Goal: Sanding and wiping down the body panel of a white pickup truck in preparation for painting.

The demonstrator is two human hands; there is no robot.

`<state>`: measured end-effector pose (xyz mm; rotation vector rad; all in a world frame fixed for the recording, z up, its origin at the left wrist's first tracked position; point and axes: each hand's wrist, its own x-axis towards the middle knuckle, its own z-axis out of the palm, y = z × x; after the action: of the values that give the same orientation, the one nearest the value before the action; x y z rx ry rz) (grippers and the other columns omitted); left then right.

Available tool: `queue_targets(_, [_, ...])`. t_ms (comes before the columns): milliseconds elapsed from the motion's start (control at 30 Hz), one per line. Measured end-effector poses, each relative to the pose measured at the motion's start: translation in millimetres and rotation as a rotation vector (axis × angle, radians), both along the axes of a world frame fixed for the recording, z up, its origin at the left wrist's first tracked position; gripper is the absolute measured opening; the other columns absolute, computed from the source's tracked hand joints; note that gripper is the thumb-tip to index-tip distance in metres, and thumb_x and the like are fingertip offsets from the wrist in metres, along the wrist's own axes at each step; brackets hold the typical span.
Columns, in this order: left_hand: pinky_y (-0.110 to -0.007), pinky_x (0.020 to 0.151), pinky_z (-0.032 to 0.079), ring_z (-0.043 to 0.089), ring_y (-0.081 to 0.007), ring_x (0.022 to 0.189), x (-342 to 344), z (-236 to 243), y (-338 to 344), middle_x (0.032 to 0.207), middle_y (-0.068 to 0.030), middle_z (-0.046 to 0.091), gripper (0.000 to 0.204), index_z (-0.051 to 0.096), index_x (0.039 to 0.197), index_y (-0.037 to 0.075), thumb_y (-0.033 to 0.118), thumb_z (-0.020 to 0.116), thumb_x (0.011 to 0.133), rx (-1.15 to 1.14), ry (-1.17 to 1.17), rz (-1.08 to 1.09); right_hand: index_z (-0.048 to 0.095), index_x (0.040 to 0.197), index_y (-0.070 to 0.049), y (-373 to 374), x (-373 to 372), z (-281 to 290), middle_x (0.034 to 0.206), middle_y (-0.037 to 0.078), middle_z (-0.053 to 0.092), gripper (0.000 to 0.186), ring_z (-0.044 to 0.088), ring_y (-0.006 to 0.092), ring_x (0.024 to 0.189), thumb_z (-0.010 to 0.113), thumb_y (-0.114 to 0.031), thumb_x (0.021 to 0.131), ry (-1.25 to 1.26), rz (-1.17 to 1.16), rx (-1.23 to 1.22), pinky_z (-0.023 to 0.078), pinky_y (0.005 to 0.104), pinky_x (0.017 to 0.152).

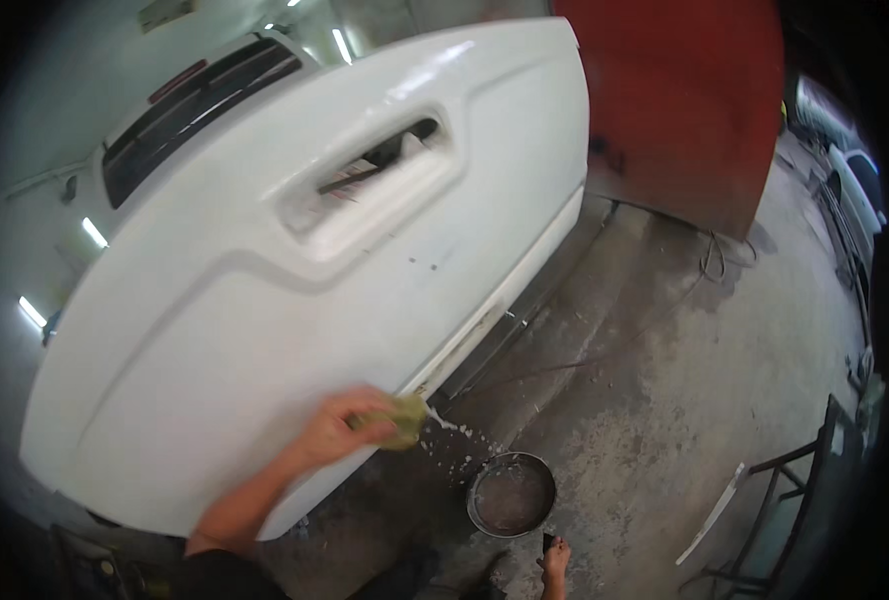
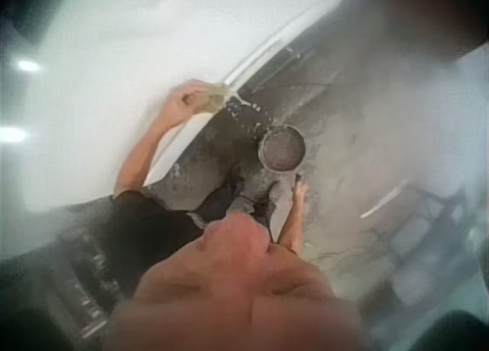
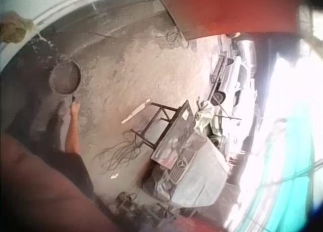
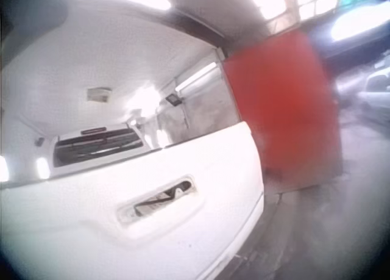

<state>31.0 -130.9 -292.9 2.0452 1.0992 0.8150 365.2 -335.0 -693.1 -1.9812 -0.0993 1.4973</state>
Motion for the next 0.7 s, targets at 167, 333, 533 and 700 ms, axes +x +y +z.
queue_targets(167, [-0.034,0.076,0.053,0.065,-0.0288,0.093,-16,223,-36,0.105,-0.0137,0.066,0.034,0.07,0.105,0.008,0.009,0.079,0.072,0.785,0.473,0.225,0.048,0.128,0.004,-51,45,-62,0.123,0.026,0.055,0.046,0.06,0.0431,0.106,0.044,-0.032,0.101,-0.257,0.275,-0.084,0.057,0.0535,0.077])
queue_targets(333, [-0.052,0.103,0.039,0.045,-0.0374,0.128,-68,237,-12,0.14,-0.0151,0.047,0.056,0.057,0.128,0.015,0.031,0.075,0.078,1.11,1.133,0.62,0.042,0.137,-0.002,-113,61,-51,0.132,0.021,0.052,0.06,0.058,0.039,0.11,0.048,-0.045,0.095,-0.24,0.399,-0.128,0.05,0.0521,0.088])
queue_targets(533, [-0.055,0.105,0.036,0.043,-0.039,0.131,4,253,76,0.147,-0.0167,0.039,0.061,0.052,0.135,0.018,0.042,0.069,0.081,1.05,1.017,0.448,0.036,0.146,-0.008,-177,80,-77,0.144,0.017,0.044,0.078,0.054,0.0344,0.118,0.052,-0.059,0.09,-0.225,0.364,-0.17,0.041,0.0522,0.099])
queue_targets(700, [-0.058,0.109,0.029,0.032,-0.0366,0.138,-14,238,105,0.149,-0.0117,0.037,0.057,0.056,0.131,0.019,0.044,0.069,0.081,1.078,1.187,0.285,0.045,0.134,0.0,-137,36,-20,0.126,0.022,0.052,0.058,0.058,0.0346,0.108,0.048,-0.041,0.094,-0.265,0.328,-0.183,0.046,0.0492,0.089])
